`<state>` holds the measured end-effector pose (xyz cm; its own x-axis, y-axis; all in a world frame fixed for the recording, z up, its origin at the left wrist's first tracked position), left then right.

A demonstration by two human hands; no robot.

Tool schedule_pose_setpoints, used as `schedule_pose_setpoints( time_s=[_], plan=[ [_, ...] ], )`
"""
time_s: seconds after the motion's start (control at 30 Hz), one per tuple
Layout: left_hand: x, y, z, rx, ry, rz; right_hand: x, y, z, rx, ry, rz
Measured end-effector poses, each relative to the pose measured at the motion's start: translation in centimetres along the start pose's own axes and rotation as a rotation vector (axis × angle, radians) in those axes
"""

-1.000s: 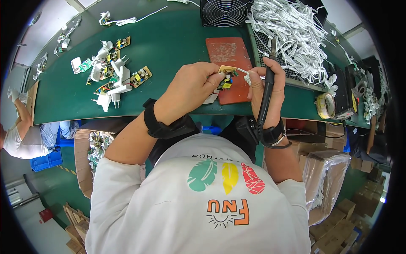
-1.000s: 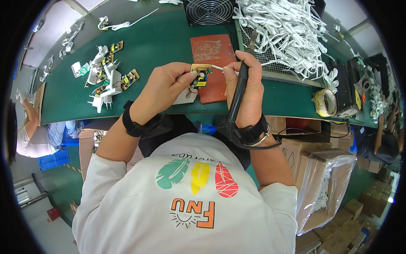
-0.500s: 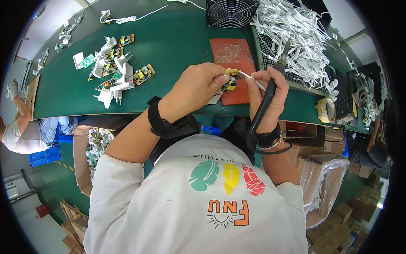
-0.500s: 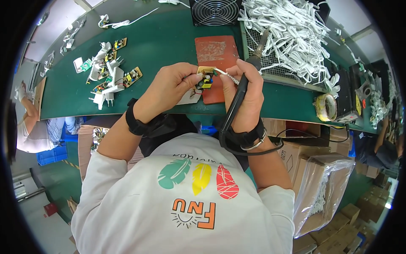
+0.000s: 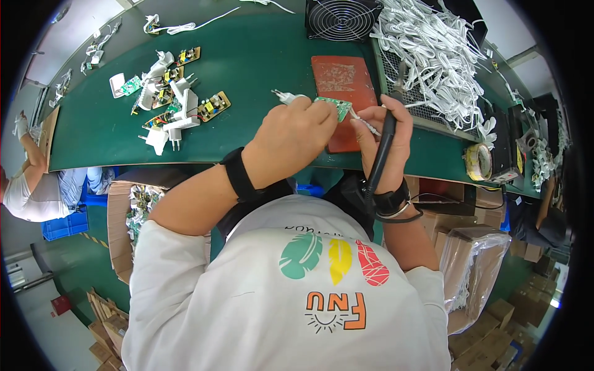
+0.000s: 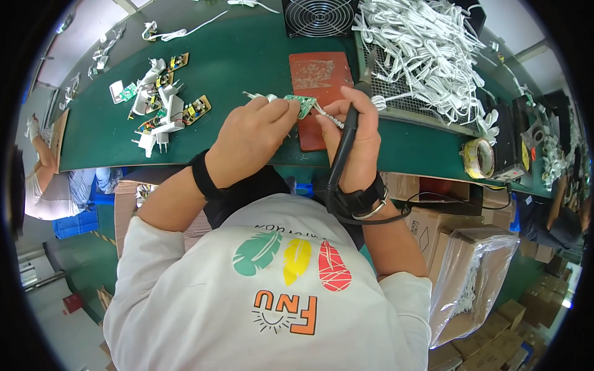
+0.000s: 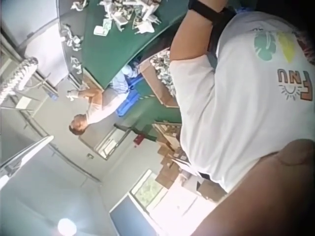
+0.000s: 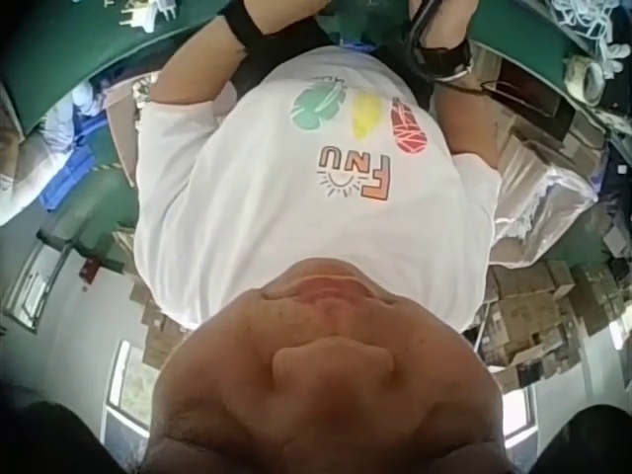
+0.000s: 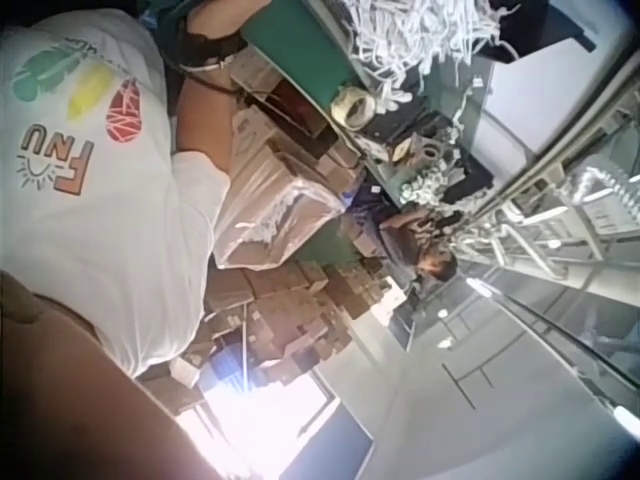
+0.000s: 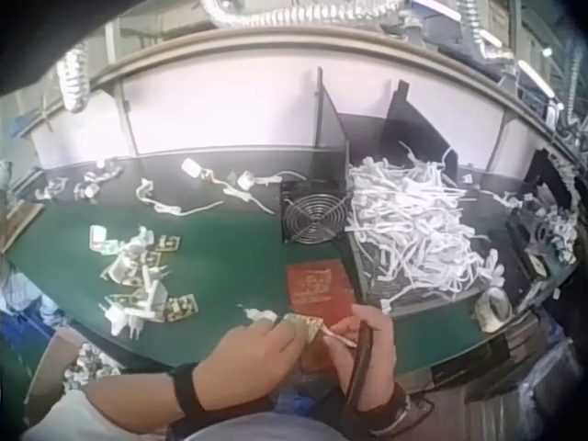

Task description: Solder wires onto small electronic circuit boards at a manufacturing station.

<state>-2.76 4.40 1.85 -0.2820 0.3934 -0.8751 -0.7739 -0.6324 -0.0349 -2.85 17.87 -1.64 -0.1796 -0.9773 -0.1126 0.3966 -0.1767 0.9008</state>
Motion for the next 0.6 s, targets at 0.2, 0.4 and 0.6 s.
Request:
schedule_pose_setpoints(
  time_s=[0.2,0.4,0.6],
  plan=[
    [2.0,-1.2,-2.5,0.214,0.176,0.319,2.0,-0.3,-1.3,-0.112,0.264,-0.290],
    [2.1,-1.3,-3.3,0.224,0.176,0.333,3.0,0.3,-2.0,-0.139,0.234,-0.252],
    [0.2,3.3,-1.9,-0.179,0.251,-0.663,3.5,0.6,-1.8,-0.224,0.275,-0.448]
  ],
)
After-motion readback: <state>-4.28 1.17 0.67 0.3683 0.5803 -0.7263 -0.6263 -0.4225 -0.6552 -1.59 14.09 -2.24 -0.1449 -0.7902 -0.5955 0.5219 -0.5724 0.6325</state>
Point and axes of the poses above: each hand's wrist, its own z-axis towards the middle knuckle, its own x-axis out of the palm, y = z × x, the point moved 7 cm from there along z, towards the middle knuckle, and after that the axes turned 3 degrees about x, right-handed, at the moved point
